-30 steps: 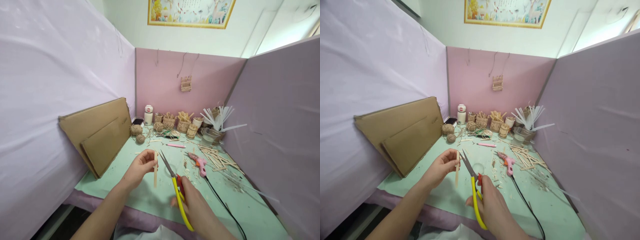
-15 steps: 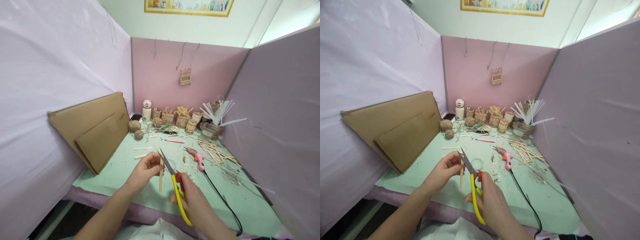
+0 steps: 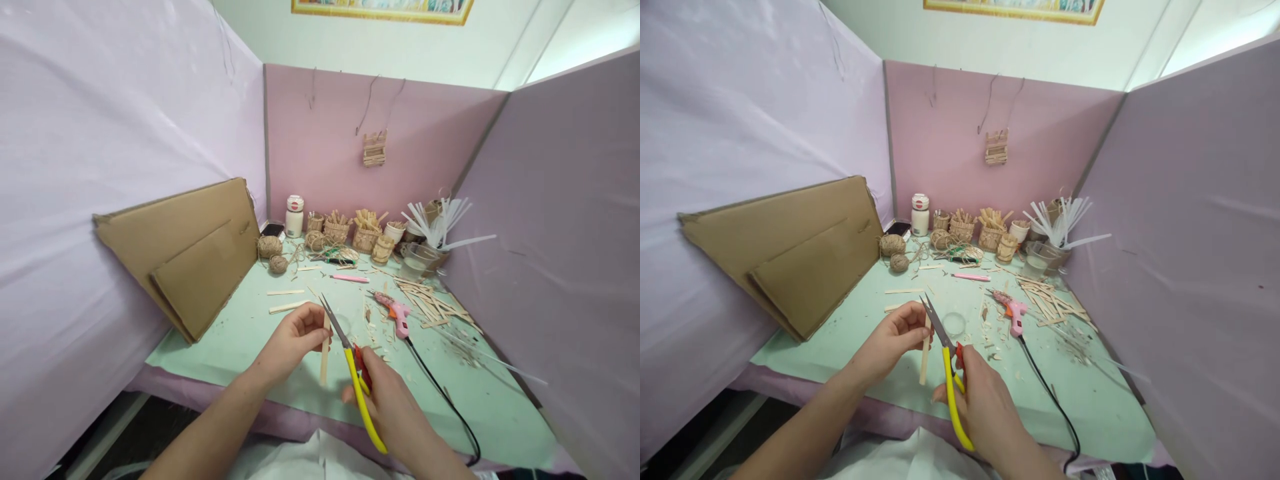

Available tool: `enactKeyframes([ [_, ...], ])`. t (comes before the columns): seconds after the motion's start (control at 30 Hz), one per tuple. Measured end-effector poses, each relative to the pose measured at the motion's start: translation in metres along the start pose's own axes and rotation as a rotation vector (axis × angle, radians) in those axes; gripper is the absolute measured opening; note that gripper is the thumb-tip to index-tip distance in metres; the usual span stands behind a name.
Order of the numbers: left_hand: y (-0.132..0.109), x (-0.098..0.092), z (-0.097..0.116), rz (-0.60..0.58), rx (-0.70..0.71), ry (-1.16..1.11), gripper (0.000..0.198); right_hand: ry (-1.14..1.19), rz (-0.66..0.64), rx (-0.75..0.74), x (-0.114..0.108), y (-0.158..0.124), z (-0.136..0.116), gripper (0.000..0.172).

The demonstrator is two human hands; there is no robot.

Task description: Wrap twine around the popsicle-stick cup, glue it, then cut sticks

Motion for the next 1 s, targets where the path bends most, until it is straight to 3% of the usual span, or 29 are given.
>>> enactKeyframes([
  [1.0,-0.008,0.005,-0.007,-0.105,-0.131,-0.014,0.016,-0.006,-0.17,0.011,-0.013,-0.017,0.014,0.01],
])
Point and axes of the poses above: each hand's wrist, its own y-axis towards the middle knuckle, its own x-axis out of the palm, z = x × y, the point moved 2 cm from there along y, towards the middle knuckle, and after that the axes turned 4 degrees about y, right-handed, at the moved point
